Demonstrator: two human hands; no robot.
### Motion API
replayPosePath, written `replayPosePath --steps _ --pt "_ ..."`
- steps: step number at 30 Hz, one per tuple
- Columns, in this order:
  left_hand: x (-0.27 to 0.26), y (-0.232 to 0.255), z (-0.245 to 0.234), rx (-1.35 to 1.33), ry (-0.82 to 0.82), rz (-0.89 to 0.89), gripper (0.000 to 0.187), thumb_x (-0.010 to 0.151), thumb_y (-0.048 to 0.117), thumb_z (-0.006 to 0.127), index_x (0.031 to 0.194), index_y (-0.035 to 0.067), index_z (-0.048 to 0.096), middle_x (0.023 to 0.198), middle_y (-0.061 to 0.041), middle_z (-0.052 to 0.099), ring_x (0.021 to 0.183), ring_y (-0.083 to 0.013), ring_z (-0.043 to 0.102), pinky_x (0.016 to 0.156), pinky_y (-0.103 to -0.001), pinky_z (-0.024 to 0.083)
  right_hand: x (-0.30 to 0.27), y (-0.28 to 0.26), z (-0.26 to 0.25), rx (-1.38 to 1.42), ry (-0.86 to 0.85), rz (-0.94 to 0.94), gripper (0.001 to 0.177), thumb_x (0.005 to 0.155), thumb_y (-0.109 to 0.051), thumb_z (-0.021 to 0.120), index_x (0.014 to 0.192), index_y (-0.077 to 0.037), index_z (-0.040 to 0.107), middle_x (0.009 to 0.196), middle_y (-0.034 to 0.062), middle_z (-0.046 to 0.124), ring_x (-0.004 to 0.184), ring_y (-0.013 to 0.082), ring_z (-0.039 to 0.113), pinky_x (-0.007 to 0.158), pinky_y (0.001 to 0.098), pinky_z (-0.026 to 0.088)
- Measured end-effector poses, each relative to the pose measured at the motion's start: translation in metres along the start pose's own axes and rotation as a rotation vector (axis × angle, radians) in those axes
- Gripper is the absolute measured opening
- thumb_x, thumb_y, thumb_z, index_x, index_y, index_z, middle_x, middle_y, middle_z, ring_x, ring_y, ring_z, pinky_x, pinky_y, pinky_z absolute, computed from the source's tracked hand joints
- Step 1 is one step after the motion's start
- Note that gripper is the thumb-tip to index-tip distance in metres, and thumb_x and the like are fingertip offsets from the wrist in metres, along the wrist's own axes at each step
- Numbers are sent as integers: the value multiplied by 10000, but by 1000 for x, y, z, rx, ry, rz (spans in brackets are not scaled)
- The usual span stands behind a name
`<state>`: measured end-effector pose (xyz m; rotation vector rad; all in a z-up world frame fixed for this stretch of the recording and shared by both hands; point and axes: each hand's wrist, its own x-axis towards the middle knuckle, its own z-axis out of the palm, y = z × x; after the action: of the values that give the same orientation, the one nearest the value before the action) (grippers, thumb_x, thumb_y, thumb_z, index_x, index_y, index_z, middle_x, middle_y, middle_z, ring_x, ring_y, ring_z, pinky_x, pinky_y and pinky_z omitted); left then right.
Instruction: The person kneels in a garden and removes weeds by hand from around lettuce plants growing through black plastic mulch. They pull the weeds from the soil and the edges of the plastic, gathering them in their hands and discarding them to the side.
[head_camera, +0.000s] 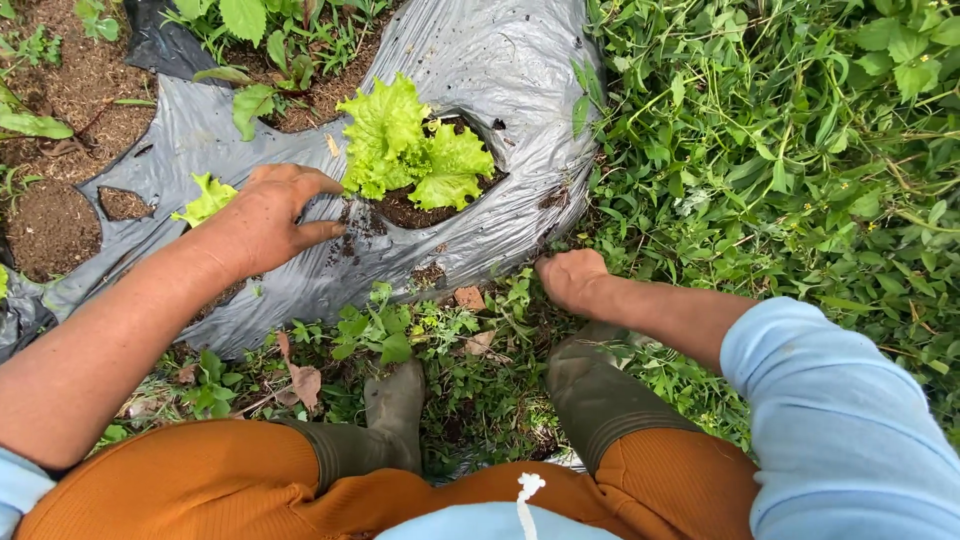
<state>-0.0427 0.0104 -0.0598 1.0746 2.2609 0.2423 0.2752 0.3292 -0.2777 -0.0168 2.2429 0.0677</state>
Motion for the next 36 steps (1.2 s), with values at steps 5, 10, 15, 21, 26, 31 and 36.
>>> replayPosePath --steps 5,10,15,21,26,31,36 --pt "-5 -5 5 -35 -22 -70 474 884 376 763 1322 230 658 1324 -115 652 1363 -337 542 1212 -441 314 -44 -29 -26 158 71 -193 331 1027 -232 420 1162 -219 722 887 73 800 857 295 782 678 495 618" --pt "-2 -13 9 -24 -20 -49 459 891 376 759 1313 226 662 1315 -108 656 1357 -322 548 1214 -435 308 -122 -44 -78 339 -43 -443 234 1026 -254 487 1035 -194 712 867 80 791 834 269 785 726 440 627" --pt "-4 -2 10 1 -18 16 447 889 377 761 1289 201 669 1285 -113 674 1332 -297 580 1210 -424 321 -92 -65 -65 -36 429 -644 250 1009 -229 452 1206 -146 583 1270 137 595 1185 350 564 951 497 445" --pt "-9 0 7 -18 -5 -10 459 891 373 763 1302 191 669 1276 -138 669 1339 -323 570 1211 -434 318 -22 -27 51 -331 560 -241 442 922 -191 450 1259 37 622 1136 293 560 949 480 596 695 572 467" --pt "-5 -14 19 9 -20 -16 461 896 403 757 1299 200 664 1272 -125 667 1335 -291 581 1217 -411 308 2 -6 48 253 90 -65 387 1000 -214 305 1190 -15 576 763 137 742 646 340 733 429 582 494" --pt "-9 0 10 -4 -24 -17 455 882 385 762 1291 208 668 1268 -137 672 1333 -307 582 1204 -429 326 -8 -8 14 428 -33 -67 314 978 -154 437 939 -41 727 731 208 751 685 373 765 538 559 576" --pt "-11 -13 5 -58 -57 -59 448 884 392 749 1280 199 669 1294 -115 673 1366 -268 559 1215 -417 302 -62 -7 -49 284 -142 -112 253 947 -86 459 1011 -46 700 811 186 764 765 374 773 557 573 578"
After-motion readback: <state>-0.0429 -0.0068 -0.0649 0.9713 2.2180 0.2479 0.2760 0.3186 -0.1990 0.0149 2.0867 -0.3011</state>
